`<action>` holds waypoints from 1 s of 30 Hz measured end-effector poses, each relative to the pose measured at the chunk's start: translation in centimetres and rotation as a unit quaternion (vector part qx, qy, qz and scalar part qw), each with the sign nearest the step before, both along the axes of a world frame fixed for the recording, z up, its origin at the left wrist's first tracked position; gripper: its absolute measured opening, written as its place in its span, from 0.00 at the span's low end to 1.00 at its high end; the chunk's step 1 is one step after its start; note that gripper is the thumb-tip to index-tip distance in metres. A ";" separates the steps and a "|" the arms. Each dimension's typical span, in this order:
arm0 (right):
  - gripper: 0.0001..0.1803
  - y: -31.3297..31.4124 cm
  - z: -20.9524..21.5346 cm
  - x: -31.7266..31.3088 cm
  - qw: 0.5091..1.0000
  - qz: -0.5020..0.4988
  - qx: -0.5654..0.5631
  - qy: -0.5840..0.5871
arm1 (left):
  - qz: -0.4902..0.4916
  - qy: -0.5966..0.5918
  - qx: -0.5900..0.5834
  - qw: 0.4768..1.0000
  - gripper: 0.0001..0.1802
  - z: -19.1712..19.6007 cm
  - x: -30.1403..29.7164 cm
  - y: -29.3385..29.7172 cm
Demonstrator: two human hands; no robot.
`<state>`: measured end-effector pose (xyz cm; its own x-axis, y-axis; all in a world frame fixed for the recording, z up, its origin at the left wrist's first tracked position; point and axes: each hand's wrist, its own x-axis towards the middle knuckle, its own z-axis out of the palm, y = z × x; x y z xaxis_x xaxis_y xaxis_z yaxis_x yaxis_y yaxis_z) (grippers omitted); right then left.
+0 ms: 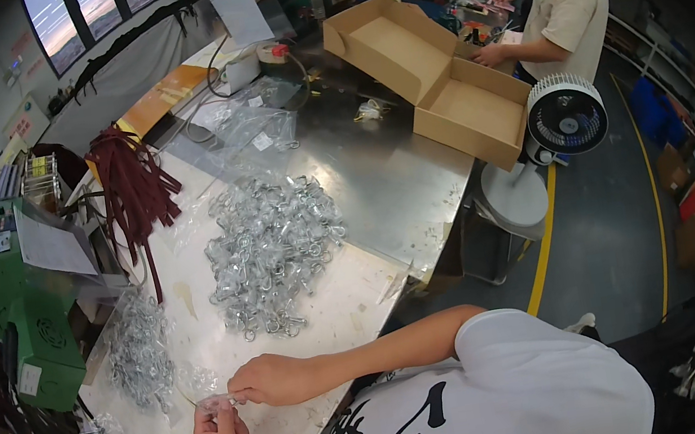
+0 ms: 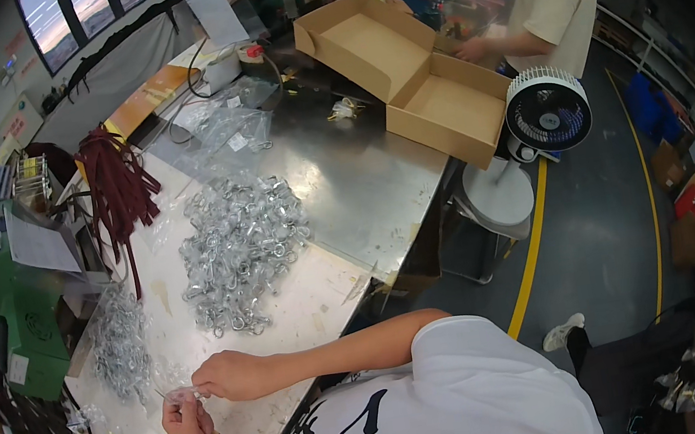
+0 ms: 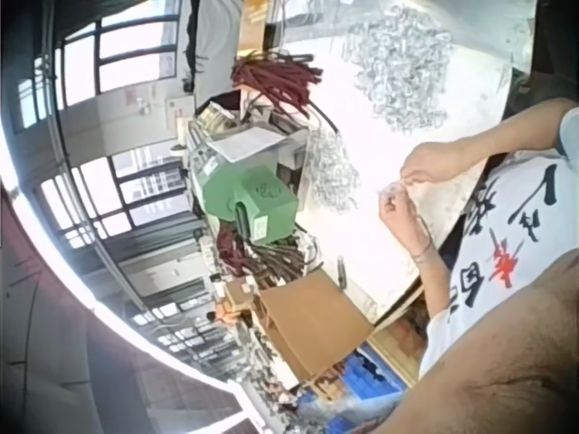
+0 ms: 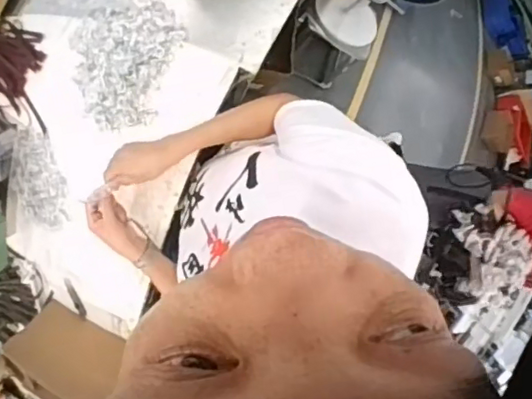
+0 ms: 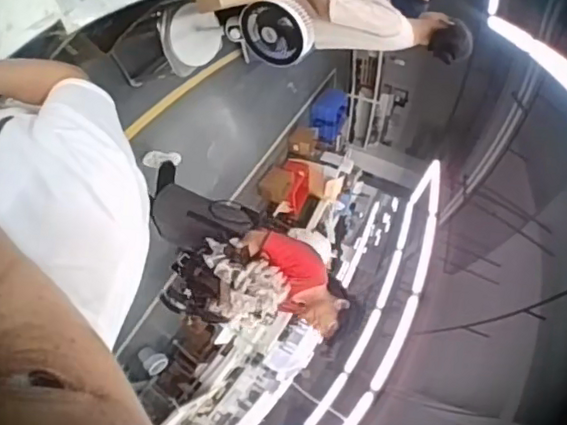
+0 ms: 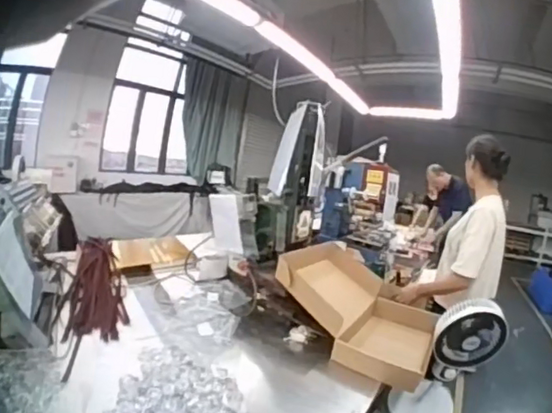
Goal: The person assembles small metal hardware components by hand at a factory workstation. They pick up individual metal pieces, manipulate them to connect or adjust them, and place the finished units into a pile on the table. The process is repetitive, involving handling small metallic parts one by one.
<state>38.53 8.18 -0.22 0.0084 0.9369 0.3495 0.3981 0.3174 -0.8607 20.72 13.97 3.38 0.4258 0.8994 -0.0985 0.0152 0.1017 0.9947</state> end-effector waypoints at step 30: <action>0.11 -1.3 -0.6 -0.2 0.999 0.027 0.003 0.041 | 0.022 0.037 0.053 0.998 0.03 0.7 0.7 -2.0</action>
<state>38.28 6.89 -0.82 -0.0140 0.9346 0.3554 0.3079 0.3422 -0.8878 21.43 11.95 4.08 0.3810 0.9241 -0.0313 0.0864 -0.0018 0.9963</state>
